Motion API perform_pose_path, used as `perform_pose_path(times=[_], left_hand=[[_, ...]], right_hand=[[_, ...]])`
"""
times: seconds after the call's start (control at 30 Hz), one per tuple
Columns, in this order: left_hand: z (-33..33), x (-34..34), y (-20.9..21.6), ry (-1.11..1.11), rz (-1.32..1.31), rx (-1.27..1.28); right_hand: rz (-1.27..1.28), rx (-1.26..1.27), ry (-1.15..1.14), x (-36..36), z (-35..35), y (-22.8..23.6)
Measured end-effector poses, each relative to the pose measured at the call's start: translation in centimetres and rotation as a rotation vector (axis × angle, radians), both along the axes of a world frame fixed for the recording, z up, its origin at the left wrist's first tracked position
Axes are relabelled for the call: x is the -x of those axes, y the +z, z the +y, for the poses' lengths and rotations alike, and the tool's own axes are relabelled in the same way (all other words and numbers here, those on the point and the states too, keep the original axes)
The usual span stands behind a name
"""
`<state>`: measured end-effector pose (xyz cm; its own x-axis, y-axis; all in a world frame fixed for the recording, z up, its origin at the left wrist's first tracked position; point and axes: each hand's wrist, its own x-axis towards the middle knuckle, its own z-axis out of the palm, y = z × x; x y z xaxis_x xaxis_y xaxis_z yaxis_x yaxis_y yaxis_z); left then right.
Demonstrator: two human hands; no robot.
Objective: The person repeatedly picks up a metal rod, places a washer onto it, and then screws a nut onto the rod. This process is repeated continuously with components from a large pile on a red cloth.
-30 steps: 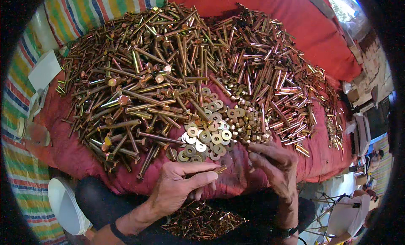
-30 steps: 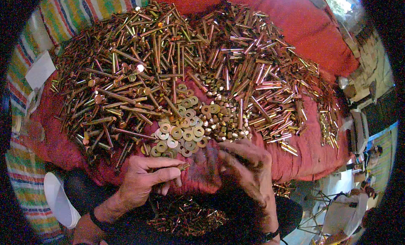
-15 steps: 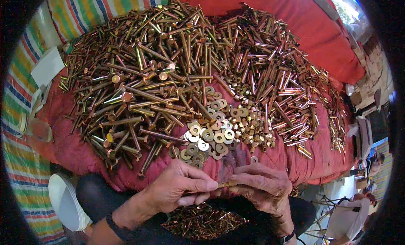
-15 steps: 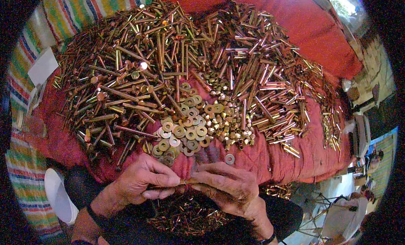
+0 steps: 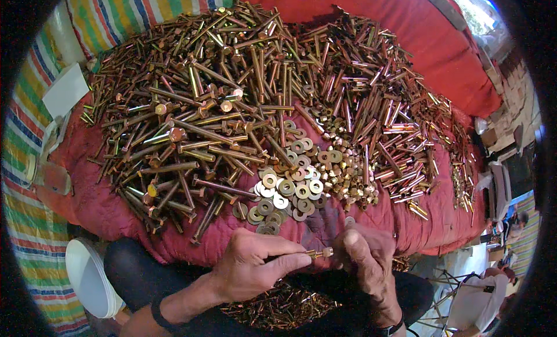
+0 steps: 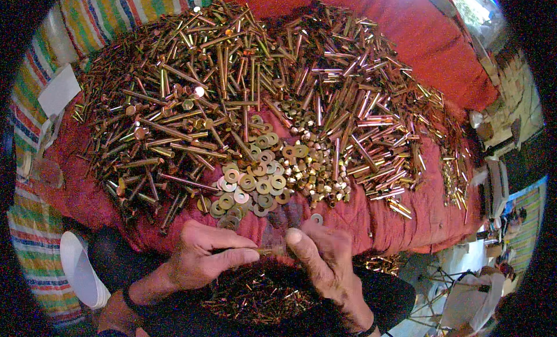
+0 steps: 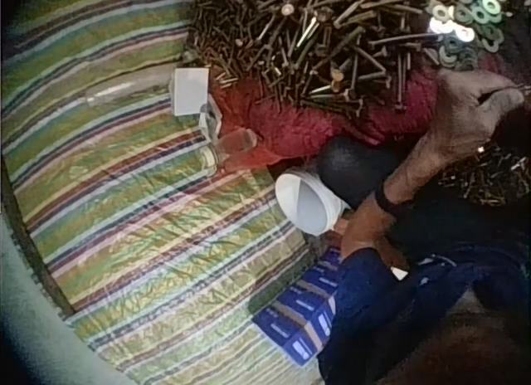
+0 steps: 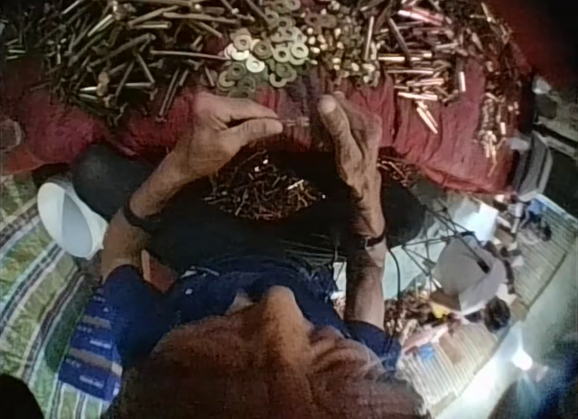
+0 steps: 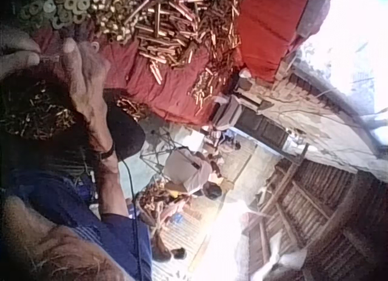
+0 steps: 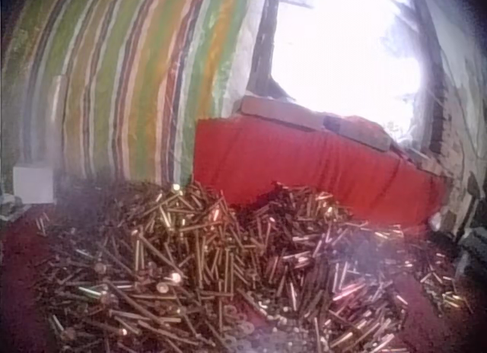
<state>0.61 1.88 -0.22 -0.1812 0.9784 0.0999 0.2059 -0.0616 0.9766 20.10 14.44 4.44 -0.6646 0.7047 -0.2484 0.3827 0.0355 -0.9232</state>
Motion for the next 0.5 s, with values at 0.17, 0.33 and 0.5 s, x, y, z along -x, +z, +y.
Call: perform_pose_path(times=[0.17,0.33,0.5], left_hand=[[-0.2,0.6,0.4,0.006,-0.206,0.199],[-0.1,0.7,0.7,-0.024,-0.280,0.280],[0.1,0.5,0.5,-0.056,-0.338,0.255]], right_hand=[[0.130,-0.457,0.197,0.3,1.0,-0.6],[0.079,-0.373,0.211,-0.1,0.5,-0.9],[0.071,-0.392,0.160,-0.1,0.9,-0.9]])
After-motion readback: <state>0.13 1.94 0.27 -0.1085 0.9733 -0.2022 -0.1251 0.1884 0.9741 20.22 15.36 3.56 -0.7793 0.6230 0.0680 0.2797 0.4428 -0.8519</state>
